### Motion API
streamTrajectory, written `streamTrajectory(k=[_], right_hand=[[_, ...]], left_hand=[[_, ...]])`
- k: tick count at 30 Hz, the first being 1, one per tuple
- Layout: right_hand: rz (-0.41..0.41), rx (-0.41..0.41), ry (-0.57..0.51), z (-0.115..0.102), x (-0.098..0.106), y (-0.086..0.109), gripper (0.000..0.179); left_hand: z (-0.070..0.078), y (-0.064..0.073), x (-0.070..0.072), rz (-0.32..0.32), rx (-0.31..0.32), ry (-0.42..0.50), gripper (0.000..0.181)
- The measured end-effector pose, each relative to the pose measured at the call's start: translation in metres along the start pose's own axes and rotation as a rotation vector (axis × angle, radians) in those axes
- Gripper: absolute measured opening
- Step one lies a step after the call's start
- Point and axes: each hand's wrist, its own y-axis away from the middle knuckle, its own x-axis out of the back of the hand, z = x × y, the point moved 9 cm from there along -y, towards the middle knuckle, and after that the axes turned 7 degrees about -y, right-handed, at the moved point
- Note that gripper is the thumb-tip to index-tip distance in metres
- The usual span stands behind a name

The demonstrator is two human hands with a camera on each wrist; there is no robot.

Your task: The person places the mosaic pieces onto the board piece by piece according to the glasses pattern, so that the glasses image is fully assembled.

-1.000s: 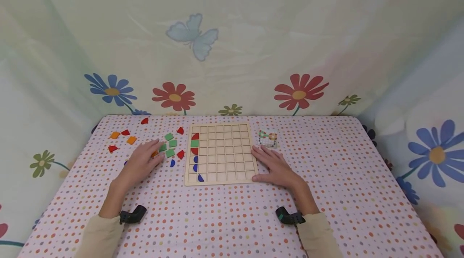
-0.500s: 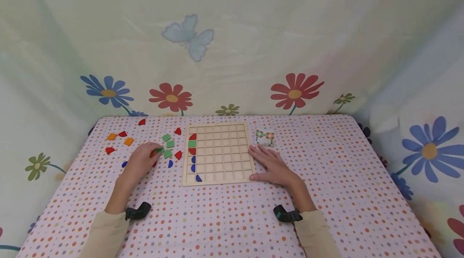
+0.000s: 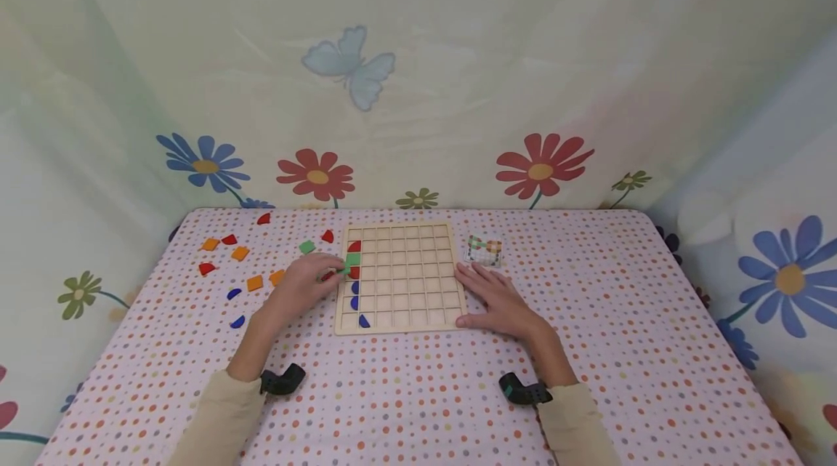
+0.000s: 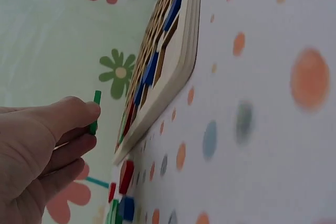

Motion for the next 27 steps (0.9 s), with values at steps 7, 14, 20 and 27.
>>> streamTrajectory(k=[7, 14, 20, 27], right_hand=[[-0.004, 0.004, -0.010, 0.002, -0.001, 0.000, 0.090], [-0.005, -0.005, 0.002, 0.002, 0.001, 0.000, 0.092], [-0.004, 0.012, -0.009, 0.001, 0.002, 0.000, 0.091], [-0.003, 0.010, -0.016, 0.001, 0.000, 0.000, 0.091]], left_hand=[[0.020, -0.020, -0.032, -0.079, -0.067, -0.023, 0.016], [0.022, -0.022, -0.037, -0.086, -0.061, -0.037, 0.014], [0.024, -0.021, -0.037, -0.084, -0.070, -0.054, 0.016], [0.024, -0.020, -0.039, -0.105, -0.088, -0.128, 0.019]])
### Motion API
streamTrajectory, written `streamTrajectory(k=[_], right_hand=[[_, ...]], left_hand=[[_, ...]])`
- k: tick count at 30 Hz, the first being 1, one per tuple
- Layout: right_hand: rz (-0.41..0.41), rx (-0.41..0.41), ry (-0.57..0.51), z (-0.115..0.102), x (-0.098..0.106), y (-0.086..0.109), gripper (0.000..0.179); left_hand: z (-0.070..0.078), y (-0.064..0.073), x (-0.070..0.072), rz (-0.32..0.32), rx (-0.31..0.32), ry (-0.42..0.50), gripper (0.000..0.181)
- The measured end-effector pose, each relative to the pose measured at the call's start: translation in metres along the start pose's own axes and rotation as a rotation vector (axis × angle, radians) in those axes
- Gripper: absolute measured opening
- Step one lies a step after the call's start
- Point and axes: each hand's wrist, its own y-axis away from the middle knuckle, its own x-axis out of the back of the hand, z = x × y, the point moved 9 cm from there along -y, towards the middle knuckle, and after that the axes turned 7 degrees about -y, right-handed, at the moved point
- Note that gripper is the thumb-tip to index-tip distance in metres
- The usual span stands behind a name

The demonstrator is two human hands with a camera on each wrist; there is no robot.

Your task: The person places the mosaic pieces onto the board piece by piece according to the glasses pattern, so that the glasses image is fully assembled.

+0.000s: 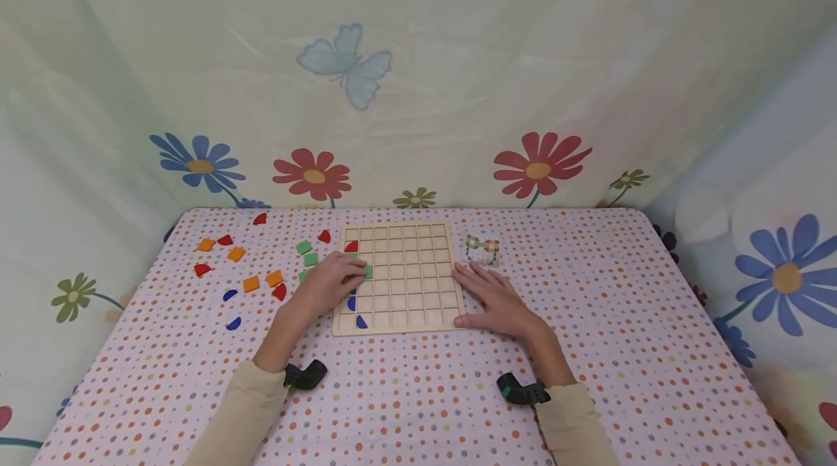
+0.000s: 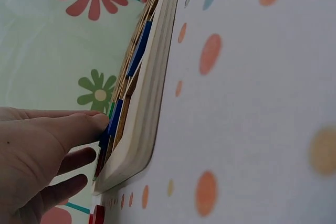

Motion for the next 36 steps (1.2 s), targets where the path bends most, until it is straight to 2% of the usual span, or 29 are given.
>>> streamTrajectory(k=[4, 9, 13, 18, 22, 25, 29, 36], right_hand=[[0.003, 0.004, 0.002, -0.001, 0.000, 0.001, 0.090], [0.006, 0.011, 0.012, -0.003, 0.001, -0.001, 0.090], [-0.001, 0.000, 0.018, -0.002, 0.000, -0.001, 0.091], [0.006, -0.023, 0.022, 0.000, 0.001, 0.000, 0.091], [0.009, -0.028, 0.024, 0.002, -0.001, 0.001, 0.091], [0.011, -0.031, 0.019, 0.003, -0.002, 0.002, 0.091], [0.007, -0.028, 0.018, 0.003, -0.004, 0.002, 0.091], [0.018, -0.006, 0.020, 0.003, -0.001, 0.000, 0.091]], left_hand=[[0.000, -0.001, -0.001, -0.003, 0.000, -0.035, 0.019], [-0.002, 0.002, 0.002, 0.017, 0.019, -0.028, 0.020], [-0.010, 0.012, 0.011, 0.028, 0.073, 0.009, 0.024], [-0.038, 0.039, 0.032, 0.048, 0.181, 0.032, 0.034], [-0.072, 0.066, 0.042, 0.003, 0.236, -0.001, 0.047], [-0.093, 0.082, 0.048, -0.027, 0.261, -0.019, 0.056], [-0.109, 0.091, 0.054, -0.039, 0.273, -0.022, 0.057], [-0.115, 0.093, 0.062, -0.056, 0.299, -0.013, 0.056]])
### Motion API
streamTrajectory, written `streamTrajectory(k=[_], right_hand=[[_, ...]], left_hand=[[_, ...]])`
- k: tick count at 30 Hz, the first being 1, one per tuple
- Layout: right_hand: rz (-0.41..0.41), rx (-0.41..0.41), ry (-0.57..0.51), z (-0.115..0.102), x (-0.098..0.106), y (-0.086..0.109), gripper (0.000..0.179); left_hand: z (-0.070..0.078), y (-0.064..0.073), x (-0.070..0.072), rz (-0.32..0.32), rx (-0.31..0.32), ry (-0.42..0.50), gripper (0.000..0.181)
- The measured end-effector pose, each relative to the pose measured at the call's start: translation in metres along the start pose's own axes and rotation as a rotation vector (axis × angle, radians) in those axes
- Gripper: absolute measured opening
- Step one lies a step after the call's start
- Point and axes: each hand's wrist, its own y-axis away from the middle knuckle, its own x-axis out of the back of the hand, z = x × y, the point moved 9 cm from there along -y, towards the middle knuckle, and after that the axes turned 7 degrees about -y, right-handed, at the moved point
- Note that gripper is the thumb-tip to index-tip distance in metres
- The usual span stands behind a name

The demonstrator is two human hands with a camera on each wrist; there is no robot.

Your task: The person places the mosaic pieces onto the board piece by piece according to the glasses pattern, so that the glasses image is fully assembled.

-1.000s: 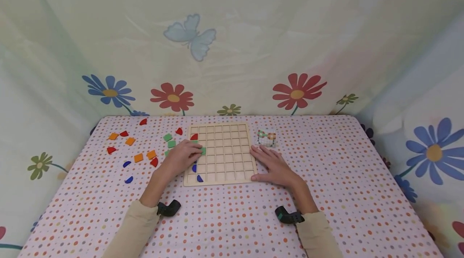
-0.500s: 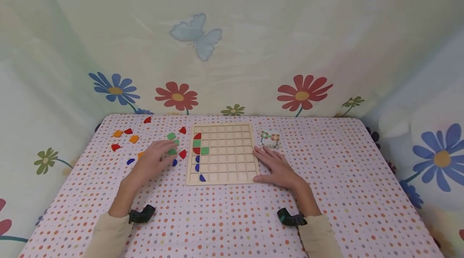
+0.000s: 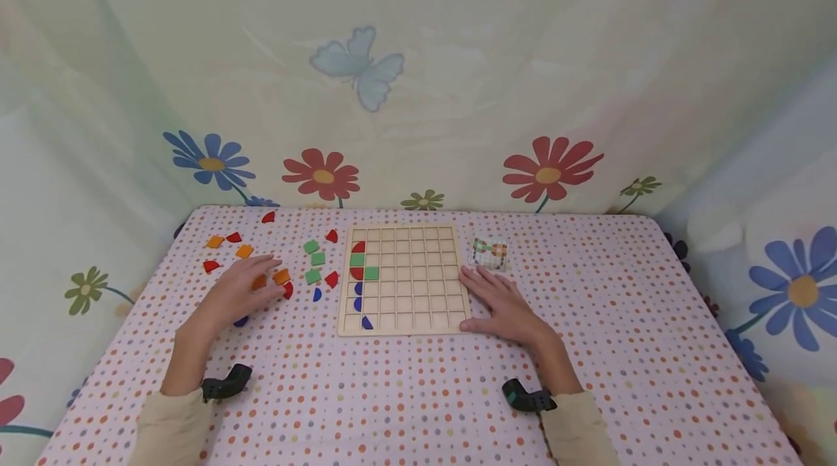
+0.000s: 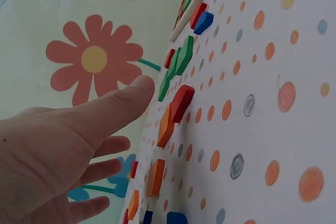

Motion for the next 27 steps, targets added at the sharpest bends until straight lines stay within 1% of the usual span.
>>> streamTrajectory(k=[3, 5, 9, 12, 14, 16, 18, 22, 23, 27], right_hand=[[-0.004, 0.004, -0.002, 0.000, 0.000, -0.001, 0.091], [-0.006, 0.007, -0.004, 0.000, 0.001, -0.001, 0.091], [-0.005, 0.005, -0.005, 0.000, 0.001, 0.000, 0.091], [-0.007, 0.004, -0.004, -0.001, 0.000, 0.000, 0.090], [-0.008, 0.006, -0.004, -0.002, 0.000, 0.000, 0.090], [-0.010, 0.005, -0.001, -0.002, 0.000, 0.001, 0.090], [-0.010, 0.005, -0.001, -0.002, 0.000, 0.001, 0.090], [-0.008, -0.003, 0.000, 0.000, 0.000, 0.001, 0.090], [-0.009, -0.006, 0.000, 0.000, 0.000, 0.001, 0.090], [-0.013, -0.014, 0.001, 0.001, 0.000, -0.001, 0.091]], left_hand=[[-0.003, 0.001, 0.002, -0.027, 0.021, -0.009, 0.056], [-0.005, 0.003, 0.003, -0.045, 0.024, -0.018, 0.057], [-0.006, 0.005, 0.005, -0.049, 0.017, -0.021, 0.051], [-0.002, 0.005, 0.005, -0.054, 0.014, 0.005, 0.043], [0.002, 0.004, 0.003, -0.075, 0.015, 0.013, 0.037], [0.008, 0.002, -0.001, -0.095, 0.001, 0.007, 0.034], [0.010, 0.001, -0.004, -0.108, -0.002, -0.014, 0.031], [0.011, 0.000, -0.006, -0.104, 0.005, -0.045, 0.029], [0.010, 0.000, -0.006, -0.105, 0.015, -0.047, 0.029], [0.011, 0.001, -0.008, -0.112, 0.015, -0.049, 0.028]])
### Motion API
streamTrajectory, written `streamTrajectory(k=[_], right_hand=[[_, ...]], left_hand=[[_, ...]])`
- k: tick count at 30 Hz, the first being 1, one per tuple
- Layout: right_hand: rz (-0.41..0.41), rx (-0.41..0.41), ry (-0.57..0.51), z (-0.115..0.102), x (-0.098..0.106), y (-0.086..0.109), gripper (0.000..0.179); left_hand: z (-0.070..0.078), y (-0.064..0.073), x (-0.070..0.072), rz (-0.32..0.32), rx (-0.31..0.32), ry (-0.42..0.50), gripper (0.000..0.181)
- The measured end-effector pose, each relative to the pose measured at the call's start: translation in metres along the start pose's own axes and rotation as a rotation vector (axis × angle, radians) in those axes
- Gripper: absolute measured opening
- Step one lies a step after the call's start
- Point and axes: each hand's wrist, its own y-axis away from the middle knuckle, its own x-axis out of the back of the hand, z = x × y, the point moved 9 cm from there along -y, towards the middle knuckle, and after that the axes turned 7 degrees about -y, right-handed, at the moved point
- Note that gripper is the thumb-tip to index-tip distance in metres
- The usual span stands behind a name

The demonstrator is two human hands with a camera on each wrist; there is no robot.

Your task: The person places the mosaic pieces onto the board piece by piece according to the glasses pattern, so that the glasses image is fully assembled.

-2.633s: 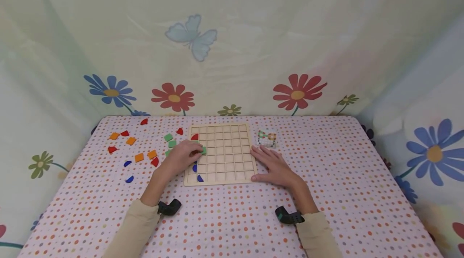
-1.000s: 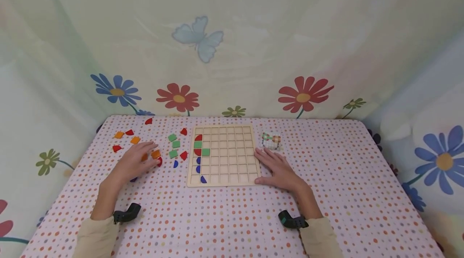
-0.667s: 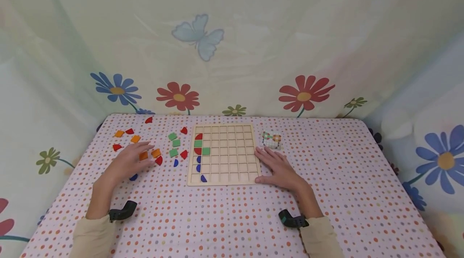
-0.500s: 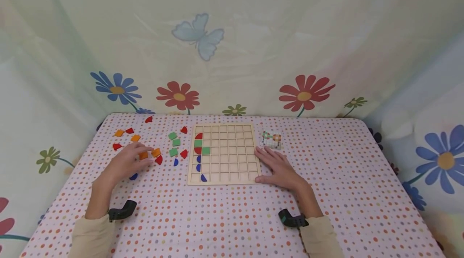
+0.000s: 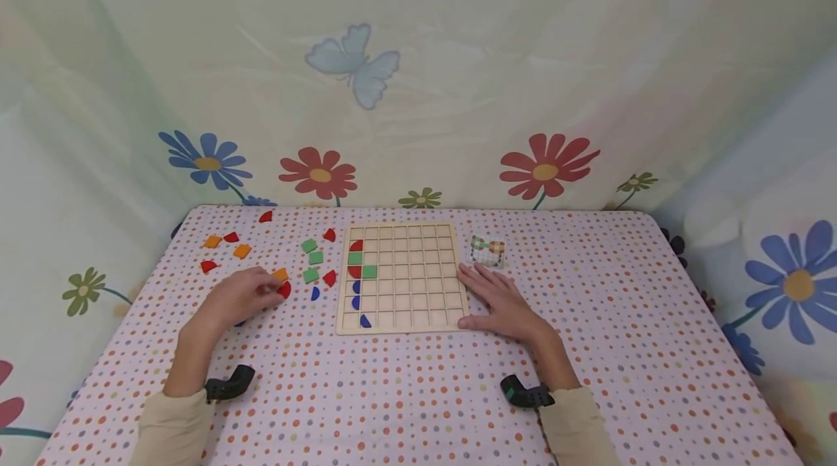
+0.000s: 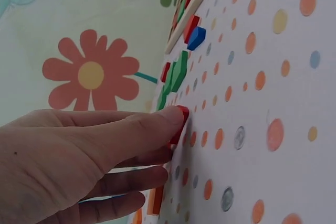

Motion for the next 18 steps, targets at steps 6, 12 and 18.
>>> streamTrajectory(k=[6, 12, 18], right_hand=[[0.000, -0.008, -0.004, -0.0005, -0.0004, 0.0003, 0.091], [-0.003, -0.015, -0.003, 0.0000, -0.0011, 0.0008, 0.091], [-0.002, -0.011, -0.005, -0.0008, -0.0003, 0.0004, 0.091]], left_hand=[[0.0020, -0.0014, -0.0038, 0.010, 0.014, 0.018, 0.025], [0.0044, -0.0042, -0.0067, 0.007, 0.028, 0.002, 0.024], [0.0071, -0.0057, -0.0054, 0.018, 0.033, -0.030, 0.024]])
